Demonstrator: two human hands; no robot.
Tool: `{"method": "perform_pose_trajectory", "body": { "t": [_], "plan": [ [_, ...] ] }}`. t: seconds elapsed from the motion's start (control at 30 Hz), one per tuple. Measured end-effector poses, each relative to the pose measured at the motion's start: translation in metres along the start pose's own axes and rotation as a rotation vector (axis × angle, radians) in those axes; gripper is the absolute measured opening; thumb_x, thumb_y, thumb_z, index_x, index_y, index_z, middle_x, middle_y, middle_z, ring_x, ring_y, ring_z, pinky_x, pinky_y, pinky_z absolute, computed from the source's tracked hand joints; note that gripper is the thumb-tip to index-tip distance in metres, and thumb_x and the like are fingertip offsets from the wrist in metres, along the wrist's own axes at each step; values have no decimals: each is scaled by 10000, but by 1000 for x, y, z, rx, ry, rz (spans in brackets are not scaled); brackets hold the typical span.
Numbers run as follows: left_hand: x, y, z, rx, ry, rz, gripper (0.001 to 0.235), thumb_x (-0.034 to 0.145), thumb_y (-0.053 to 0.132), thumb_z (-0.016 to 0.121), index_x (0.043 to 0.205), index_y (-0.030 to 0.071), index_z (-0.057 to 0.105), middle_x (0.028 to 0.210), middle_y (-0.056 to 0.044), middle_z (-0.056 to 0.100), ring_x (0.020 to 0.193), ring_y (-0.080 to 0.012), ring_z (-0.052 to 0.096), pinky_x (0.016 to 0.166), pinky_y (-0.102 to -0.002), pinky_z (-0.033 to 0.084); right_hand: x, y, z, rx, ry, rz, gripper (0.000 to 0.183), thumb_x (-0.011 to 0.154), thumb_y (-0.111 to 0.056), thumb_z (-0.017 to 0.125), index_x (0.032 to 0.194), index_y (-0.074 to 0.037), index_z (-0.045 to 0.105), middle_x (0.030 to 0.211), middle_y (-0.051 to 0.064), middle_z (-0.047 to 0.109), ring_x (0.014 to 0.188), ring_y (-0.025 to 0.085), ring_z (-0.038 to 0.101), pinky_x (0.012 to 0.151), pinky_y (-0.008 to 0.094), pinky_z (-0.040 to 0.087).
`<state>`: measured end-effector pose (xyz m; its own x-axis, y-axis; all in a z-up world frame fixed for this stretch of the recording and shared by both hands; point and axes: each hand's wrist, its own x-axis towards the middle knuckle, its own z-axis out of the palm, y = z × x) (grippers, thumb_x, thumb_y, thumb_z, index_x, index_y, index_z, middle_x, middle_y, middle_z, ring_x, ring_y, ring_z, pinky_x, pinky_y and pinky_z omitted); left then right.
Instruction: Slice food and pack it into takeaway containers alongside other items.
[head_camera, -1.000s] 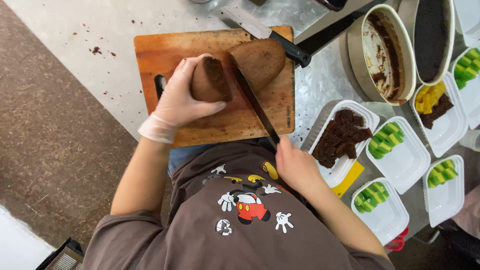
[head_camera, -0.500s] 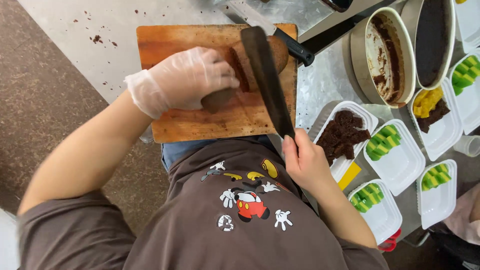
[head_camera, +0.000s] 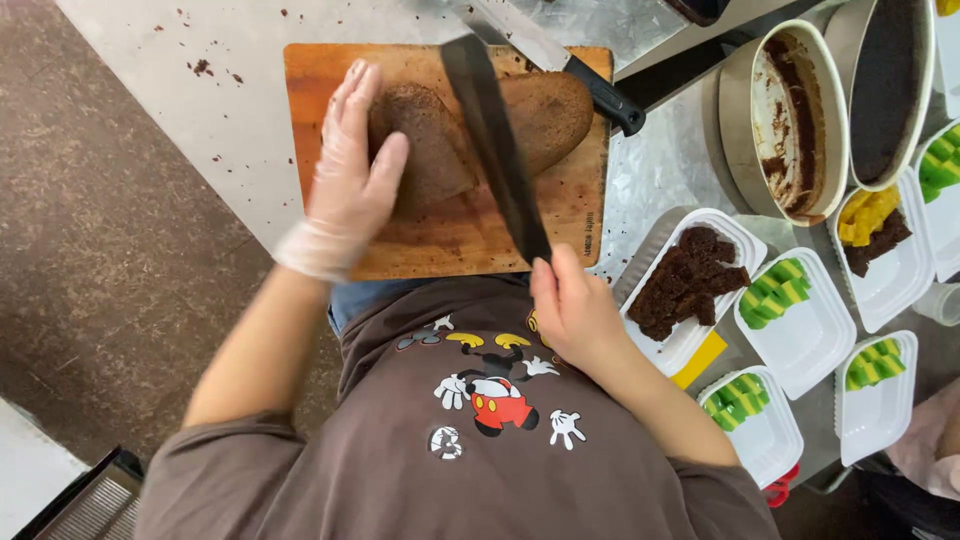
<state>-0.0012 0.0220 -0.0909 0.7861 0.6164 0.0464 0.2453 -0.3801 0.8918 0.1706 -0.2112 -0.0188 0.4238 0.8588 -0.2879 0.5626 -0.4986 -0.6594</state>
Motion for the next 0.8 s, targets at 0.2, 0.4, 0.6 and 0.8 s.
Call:
{"method": "perform_pose_trajectory", "body": {
  "t": [0.2, 0.4, 0.6, 0.8],
  "plan": [
    [-3, -5, 74, 132, 578, -20, 477, 1099, 67, 542, 1558, 21, 421, 1586, -149, 471, 1465, -317, 454, 1268, -412, 337, 8, -10, 24, -83, -53, -70, 147, 1064, -167, 531, 1055, -27, 488, 733, 226, 668, 672, 470, 649, 558, 564, 462],
    [-6, -8, 67, 18, 604, -25, 506, 1068, 34, 556, 1549, 2, 401, 1562, -187, 457, 1443, -332, 439, 1269, -420, 316, 9, -14, 30, -157, 16, -152, 120, 1050, -152, 534, 1055, -41, 489, 754, 223, 665, 641, 474, 644, 541, 570, 484],
    [-2, -37, 48, 208, 416, 14, 599, 1082, 123, 712, 1549, -29, 370, 1598, -222, 397, 1540, -394, 356, 1330, -494, 240, -5, -7, 29, -111, 125, -144, 142, 1000, -141, 584, 1069, -45, 506, 765, 202, 674, 634, 420, 672, 516, 525, 506],
    [-10, -11, 40, 66, 301, 39, 503, 1065, 43, 792, 1468, 43, 491, 1517, -123, 499, 1522, -293, 430, 1292, -407, 290, -14, 2, 15, -23, 208, -194, 133, 1014, -130, 582, 1036, -48, 480, 784, 167, 671, 636, 393, 668, 517, 486, 507]
  ]
}}
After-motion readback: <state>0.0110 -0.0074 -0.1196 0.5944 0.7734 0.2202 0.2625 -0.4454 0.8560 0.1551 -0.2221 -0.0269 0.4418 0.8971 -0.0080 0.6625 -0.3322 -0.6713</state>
